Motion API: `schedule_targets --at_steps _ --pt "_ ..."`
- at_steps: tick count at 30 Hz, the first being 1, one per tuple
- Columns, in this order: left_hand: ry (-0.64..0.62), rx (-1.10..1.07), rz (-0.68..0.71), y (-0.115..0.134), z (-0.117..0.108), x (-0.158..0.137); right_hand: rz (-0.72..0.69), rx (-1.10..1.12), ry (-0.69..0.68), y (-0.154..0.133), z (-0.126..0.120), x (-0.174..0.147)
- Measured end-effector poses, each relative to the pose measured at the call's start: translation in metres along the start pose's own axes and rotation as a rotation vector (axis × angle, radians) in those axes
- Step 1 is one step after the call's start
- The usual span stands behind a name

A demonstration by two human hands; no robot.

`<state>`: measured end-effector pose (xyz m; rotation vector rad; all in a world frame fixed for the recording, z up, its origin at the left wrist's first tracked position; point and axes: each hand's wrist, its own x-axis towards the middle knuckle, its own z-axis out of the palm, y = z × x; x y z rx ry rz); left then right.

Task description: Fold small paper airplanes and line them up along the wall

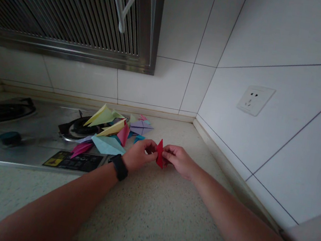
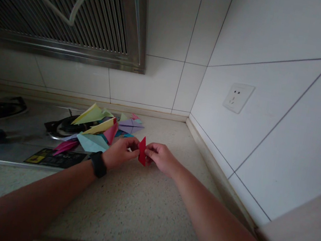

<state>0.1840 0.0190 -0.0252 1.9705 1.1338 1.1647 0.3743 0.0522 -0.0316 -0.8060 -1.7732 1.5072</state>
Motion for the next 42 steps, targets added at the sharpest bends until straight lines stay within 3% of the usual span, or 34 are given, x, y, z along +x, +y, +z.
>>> schedule_targets --at_steps 13,22,26,30,33,37,42 --pt "0.043 0.209 -0.004 -0.001 0.001 -0.004 -0.106 -0.426 0.100 0.004 0.003 0.005" --pt "0.009 0.125 0.038 -0.003 -0.001 -0.002 -0.142 -0.412 0.109 -0.001 0.006 0.002" --pt "-0.034 -0.012 -0.044 -0.007 -0.001 0.000 -0.152 -0.393 0.088 -0.002 0.003 0.002" --pt "0.086 -0.052 -0.115 -0.012 -0.001 0.002 -0.159 -0.332 0.123 0.000 0.001 0.003" --pt "0.169 0.027 -0.075 -0.013 -0.001 0.002 -0.158 -0.303 0.164 0.002 0.000 0.005" --pt "0.124 0.020 -0.015 -0.012 -0.002 0.002 -0.166 -0.285 0.168 0.002 0.001 0.005" --pt "0.183 0.061 0.072 -0.009 -0.003 0.001 -0.155 -0.268 0.193 0.001 0.001 0.005"
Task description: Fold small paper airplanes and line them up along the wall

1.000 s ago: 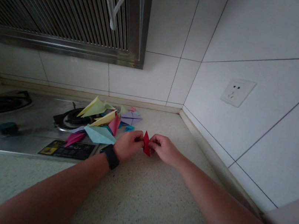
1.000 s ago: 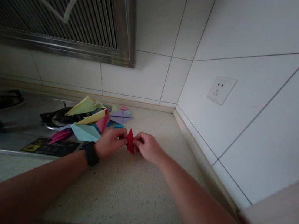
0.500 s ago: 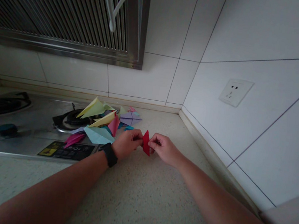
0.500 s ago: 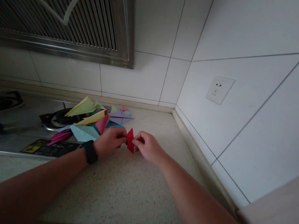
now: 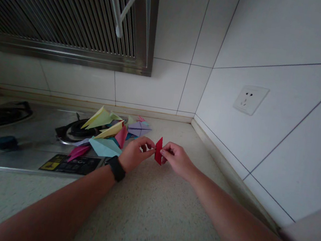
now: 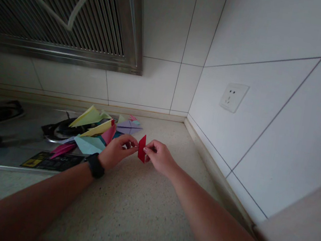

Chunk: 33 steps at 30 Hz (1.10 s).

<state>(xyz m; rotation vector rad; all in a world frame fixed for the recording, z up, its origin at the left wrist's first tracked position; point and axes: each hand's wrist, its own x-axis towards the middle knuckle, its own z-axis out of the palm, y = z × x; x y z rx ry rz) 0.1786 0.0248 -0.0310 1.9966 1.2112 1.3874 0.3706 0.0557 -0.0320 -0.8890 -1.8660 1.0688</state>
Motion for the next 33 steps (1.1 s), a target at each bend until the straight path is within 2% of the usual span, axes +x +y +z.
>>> schedule_targets --at_steps 3,7,12,16,24,29,33 --pt "0.005 0.018 0.037 0.000 0.000 0.000 -0.012 0.016 -0.015 0.001 0.000 0.000" --pt "-0.056 0.023 0.026 0.003 -0.002 0.000 -0.028 0.035 -0.030 0.002 0.000 -0.001" --pt "-0.151 -0.038 -0.049 0.008 -0.004 0.000 -0.005 0.039 -0.039 0.001 -0.001 -0.001" --pt "-0.177 -0.119 -0.103 0.003 -0.005 0.001 -0.032 0.019 -0.063 -0.003 -0.001 -0.003" --pt "-0.220 -0.170 0.018 -0.003 -0.009 0.003 -0.029 0.021 -0.095 -0.008 0.000 -0.005" --pt "-0.179 -0.069 -0.013 0.004 -0.005 0.002 0.011 0.167 -0.010 -0.003 -0.003 -0.001" --pt "-0.174 -0.037 0.046 0.006 -0.005 0.000 0.051 0.333 0.011 -0.001 -0.003 -0.001"
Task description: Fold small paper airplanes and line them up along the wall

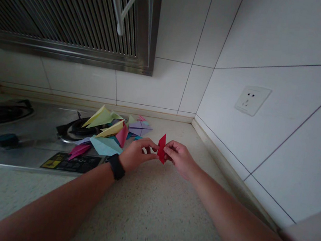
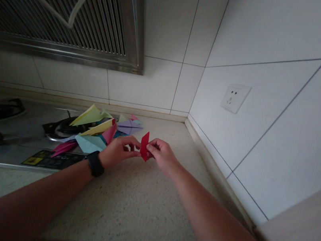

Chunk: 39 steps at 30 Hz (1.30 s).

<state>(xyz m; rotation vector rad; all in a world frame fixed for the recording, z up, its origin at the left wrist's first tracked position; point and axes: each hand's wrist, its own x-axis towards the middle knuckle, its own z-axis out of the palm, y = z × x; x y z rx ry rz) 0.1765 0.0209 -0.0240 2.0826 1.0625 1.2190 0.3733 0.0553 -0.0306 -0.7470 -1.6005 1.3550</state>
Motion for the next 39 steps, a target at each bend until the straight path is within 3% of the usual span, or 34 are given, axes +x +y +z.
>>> schedule_targets --at_steps 5,17,30,39 --pt "0.031 -0.010 0.071 -0.0004 -0.0005 -0.0001 0.045 0.108 -0.063 -0.0008 0.0022 -0.0029" --pt "-0.043 0.114 0.203 0.0067 0.0003 -0.0032 0.127 0.132 -0.096 -0.0074 0.0028 -0.0060" --pt "-0.121 0.146 0.237 0.0061 -0.0015 -0.0022 0.152 0.105 -0.127 -0.0065 0.0023 -0.0073" --pt "-0.073 0.126 0.224 0.0073 -0.0036 -0.0037 0.151 0.111 -0.107 -0.0066 -0.0025 -0.0040"
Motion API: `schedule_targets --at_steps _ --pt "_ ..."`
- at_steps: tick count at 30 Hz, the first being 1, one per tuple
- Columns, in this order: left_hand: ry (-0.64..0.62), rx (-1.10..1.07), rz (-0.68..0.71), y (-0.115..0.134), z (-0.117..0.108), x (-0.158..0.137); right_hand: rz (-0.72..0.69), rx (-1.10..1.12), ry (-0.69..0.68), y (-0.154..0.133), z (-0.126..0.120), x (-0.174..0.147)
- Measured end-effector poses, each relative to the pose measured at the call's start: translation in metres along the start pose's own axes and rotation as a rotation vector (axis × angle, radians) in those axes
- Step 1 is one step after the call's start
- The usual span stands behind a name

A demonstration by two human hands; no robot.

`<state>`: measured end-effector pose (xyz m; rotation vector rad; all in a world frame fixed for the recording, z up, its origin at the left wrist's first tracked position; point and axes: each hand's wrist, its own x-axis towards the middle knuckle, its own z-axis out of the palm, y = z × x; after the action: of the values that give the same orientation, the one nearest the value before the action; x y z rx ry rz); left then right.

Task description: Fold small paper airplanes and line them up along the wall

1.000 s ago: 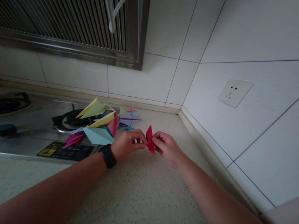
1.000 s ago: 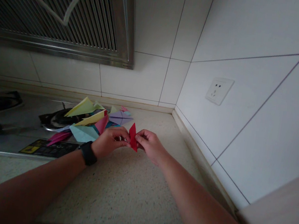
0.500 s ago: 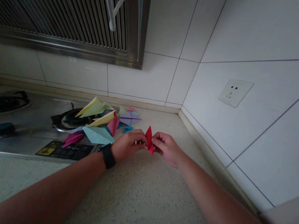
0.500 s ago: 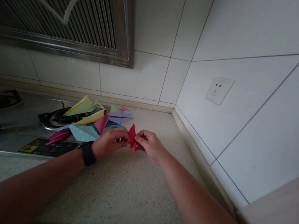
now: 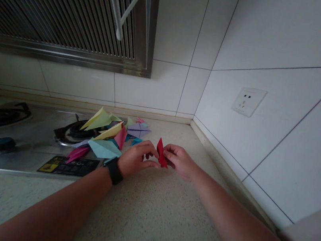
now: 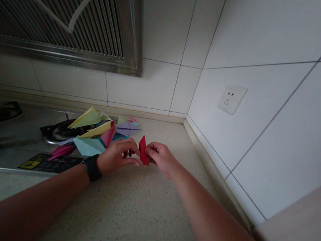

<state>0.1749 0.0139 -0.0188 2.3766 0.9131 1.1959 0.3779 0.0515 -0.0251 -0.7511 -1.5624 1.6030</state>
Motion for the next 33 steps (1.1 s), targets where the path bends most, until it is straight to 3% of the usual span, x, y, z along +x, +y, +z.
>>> schedule_targets --at_steps 6,10,18,21,26,33 --pt "0.098 -0.015 -0.139 0.003 -0.002 0.001 0.024 0.051 -0.006 0.003 -0.004 0.002" --pt "0.094 -0.045 -0.229 0.001 0.001 0.001 0.075 0.082 -0.061 0.004 -0.003 0.000" --pt "0.082 -0.416 -0.322 0.003 0.004 0.002 0.117 0.058 -0.108 0.004 -0.001 -0.001" --pt "0.067 -0.490 -0.361 0.001 0.005 0.002 0.119 -0.011 -0.131 0.004 -0.001 -0.002" --pt "0.065 -0.413 -0.411 -0.003 0.006 0.003 0.030 -0.234 -0.125 0.000 -0.003 -0.002" --pt "0.180 -0.307 -0.428 -0.017 0.006 0.002 0.026 -0.480 -0.119 -0.004 -0.023 0.000"
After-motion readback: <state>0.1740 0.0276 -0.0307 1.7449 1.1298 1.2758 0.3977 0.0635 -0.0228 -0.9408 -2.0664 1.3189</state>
